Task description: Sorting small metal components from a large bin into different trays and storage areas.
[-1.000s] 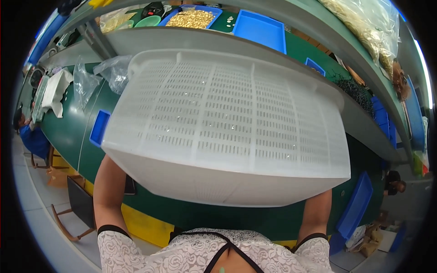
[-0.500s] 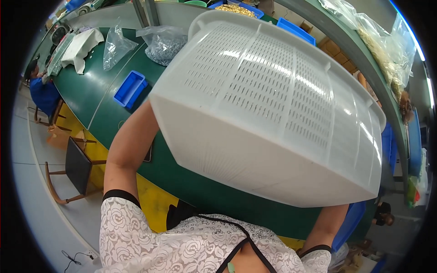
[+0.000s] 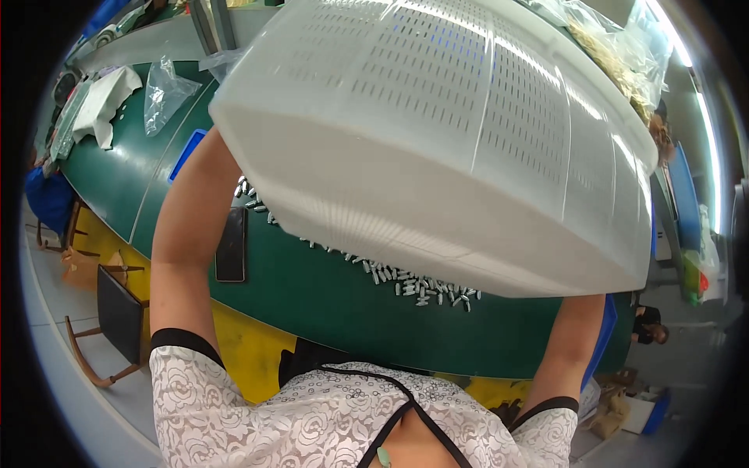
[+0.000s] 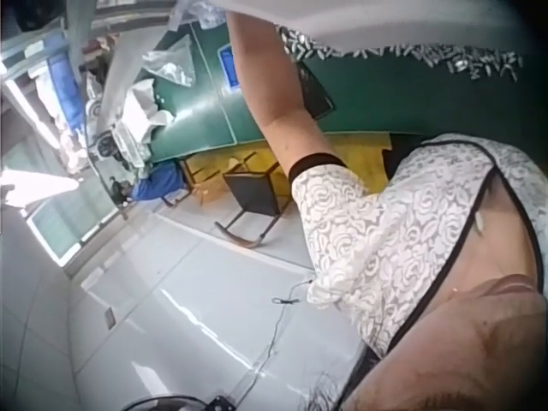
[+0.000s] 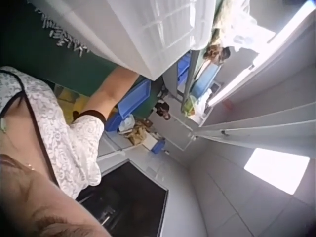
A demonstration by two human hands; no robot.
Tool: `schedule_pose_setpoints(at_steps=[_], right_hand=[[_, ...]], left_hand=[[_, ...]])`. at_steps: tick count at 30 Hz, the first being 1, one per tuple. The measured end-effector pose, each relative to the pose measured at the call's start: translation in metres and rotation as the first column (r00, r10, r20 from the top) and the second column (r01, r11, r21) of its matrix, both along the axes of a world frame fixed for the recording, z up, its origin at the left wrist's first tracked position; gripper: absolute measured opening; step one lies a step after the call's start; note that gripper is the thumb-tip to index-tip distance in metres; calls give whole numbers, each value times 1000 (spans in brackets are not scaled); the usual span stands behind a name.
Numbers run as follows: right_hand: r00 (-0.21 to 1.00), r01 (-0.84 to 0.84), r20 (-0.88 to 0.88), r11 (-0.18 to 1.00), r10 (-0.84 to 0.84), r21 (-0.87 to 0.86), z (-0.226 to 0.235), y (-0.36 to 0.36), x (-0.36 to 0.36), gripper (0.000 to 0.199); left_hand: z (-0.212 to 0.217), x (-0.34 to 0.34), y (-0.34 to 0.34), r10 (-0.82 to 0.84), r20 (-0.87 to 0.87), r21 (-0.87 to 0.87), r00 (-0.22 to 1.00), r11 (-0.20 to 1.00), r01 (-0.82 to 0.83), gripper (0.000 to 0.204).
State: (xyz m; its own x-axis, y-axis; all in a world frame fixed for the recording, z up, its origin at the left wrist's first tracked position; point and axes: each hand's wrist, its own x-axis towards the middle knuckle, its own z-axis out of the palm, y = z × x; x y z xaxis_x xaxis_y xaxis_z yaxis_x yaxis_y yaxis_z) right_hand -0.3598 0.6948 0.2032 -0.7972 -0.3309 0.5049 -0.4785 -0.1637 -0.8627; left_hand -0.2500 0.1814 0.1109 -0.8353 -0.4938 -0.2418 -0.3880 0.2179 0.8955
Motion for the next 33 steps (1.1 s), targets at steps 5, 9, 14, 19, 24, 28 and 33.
schedule_pose_setpoints(at_steps=[5, 9, 14, 19, 24, 28, 33], right_hand=[[997, 69, -40, 998, -69, -14, 11, 15, 20, 31], [985, 152, -84, 988, -154, -24, 25, 36, 39, 31], [960, 234, -142, 971, -240, -59, 45, 58, 66, 32], [932, 301, -181, 949, -313, -94, 70, 81, 100, 32], [899, 331, -246, 931, -361, -157, 95, 112, 135, 32], [865, 361, -288, 909, -410, -208, 114, 147, 165, 32], [796, 414, -352, 867, -492, -277, 142, 206, 206, 32]], left_hand=[[10, -37, -49, -78, -47, 17, 996, 997, 79, 29], [4, -33, -89, -168, -98, 31, 981, 985, 172, 29], [38, -72, -53, -261, -162, 25, 952, 963, 268, 29], [48, -17, -44, -340, -209, 18, 917, 936, 351, 30], [79, 19, -1, -392, -279, -20, 876, 915, 403, 30], [109, 37, 71, -444, -325, -53, 835, 890, 453, 30], [154, 29, 177, -528, -391, -103, 754, 839, 534, 31]])
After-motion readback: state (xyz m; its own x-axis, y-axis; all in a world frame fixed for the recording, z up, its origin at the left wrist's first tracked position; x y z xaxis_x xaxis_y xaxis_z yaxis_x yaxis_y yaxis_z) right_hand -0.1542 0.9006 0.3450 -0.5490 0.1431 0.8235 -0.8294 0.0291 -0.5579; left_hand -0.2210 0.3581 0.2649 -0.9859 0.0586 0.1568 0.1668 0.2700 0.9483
